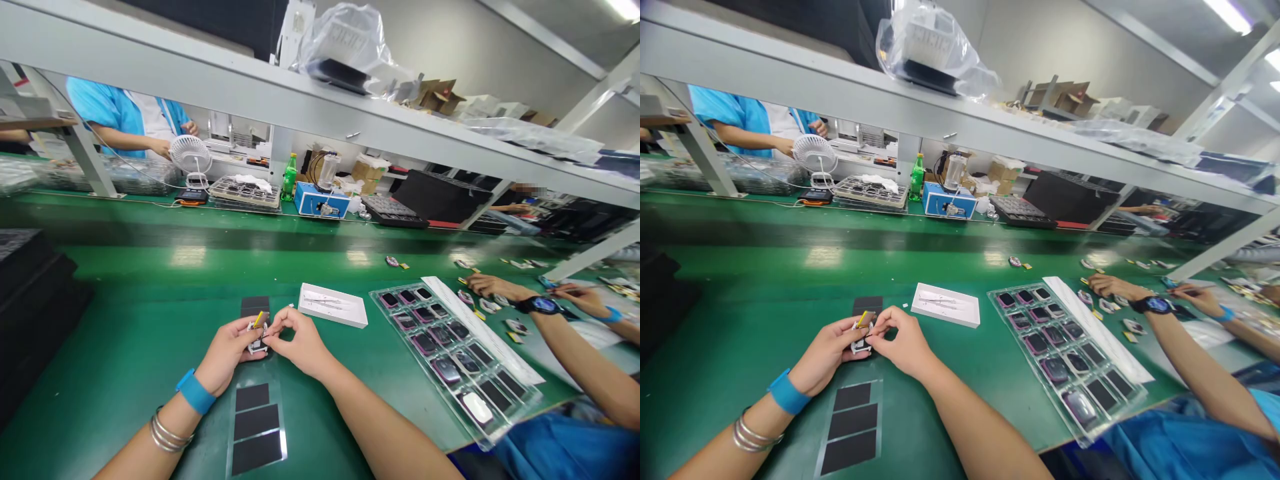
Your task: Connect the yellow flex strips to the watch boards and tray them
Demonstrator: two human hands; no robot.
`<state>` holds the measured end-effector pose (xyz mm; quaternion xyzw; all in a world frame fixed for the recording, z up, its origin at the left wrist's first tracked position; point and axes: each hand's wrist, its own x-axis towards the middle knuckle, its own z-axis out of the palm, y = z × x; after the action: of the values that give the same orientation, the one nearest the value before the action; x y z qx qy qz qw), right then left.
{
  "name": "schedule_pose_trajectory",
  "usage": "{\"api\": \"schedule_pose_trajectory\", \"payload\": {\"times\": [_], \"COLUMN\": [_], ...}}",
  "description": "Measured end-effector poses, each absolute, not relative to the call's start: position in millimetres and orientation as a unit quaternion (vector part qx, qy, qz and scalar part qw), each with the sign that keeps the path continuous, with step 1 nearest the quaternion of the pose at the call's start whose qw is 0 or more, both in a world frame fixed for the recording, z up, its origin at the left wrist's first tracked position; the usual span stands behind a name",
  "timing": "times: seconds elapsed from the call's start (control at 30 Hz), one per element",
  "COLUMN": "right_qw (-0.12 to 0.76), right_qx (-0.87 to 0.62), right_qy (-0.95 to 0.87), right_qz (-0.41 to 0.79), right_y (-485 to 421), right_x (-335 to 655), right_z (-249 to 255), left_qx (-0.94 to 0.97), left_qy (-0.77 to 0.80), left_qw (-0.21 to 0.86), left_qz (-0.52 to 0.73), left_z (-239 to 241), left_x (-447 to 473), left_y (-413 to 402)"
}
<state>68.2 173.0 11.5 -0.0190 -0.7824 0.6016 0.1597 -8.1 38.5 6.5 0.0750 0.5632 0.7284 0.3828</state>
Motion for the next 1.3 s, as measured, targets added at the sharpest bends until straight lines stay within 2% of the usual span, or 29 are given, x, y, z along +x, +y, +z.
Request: {"api": "schedule_pose_trajectory", "payload": {"times": [0.4,0.7,0.8,0.93,1.13,1.3], "right_qw": [0.16,0.277,0.269,0.208,0.241,0.267], "right_qx": [-0.008,0.029,-0.015,-0.028,-0.023,-0.002], "right_qy": [-0.807,-0.904,-0.882,-0.845,-0.863,-0.878], "right_qz": [0.569,0.324,0.387,0.493,0.444,0.397], "right_y": [170.2,164.0,168.9,176.3,175.1,170.0], "right_x": [68.4,70.6,69.4,66.7,68.9,70.7], "right_z": [9.2,8.7,12.4,16.2,22.9,20.0], "left_qx": [0.081,0.077,0.09,0.112,0.146,0.136], "left_qy": [0.563,0.555,0.568,0.58,0.517,0.552], "left_qw": [0.387,0.373,0.39,0.418,0.466,0.438], "left_qz": [0.726,0.74,0.719,0.69,0.703,0.696], "left_z": [5.8,7.9,10.5,10.8,11.7,10.3], "left_x": [-7.4,-7.0,-6.1,-5.2,-6.6,-4.9], "left_y": [38.2,35.7,35.6,35.1,32.5,35.9]}}
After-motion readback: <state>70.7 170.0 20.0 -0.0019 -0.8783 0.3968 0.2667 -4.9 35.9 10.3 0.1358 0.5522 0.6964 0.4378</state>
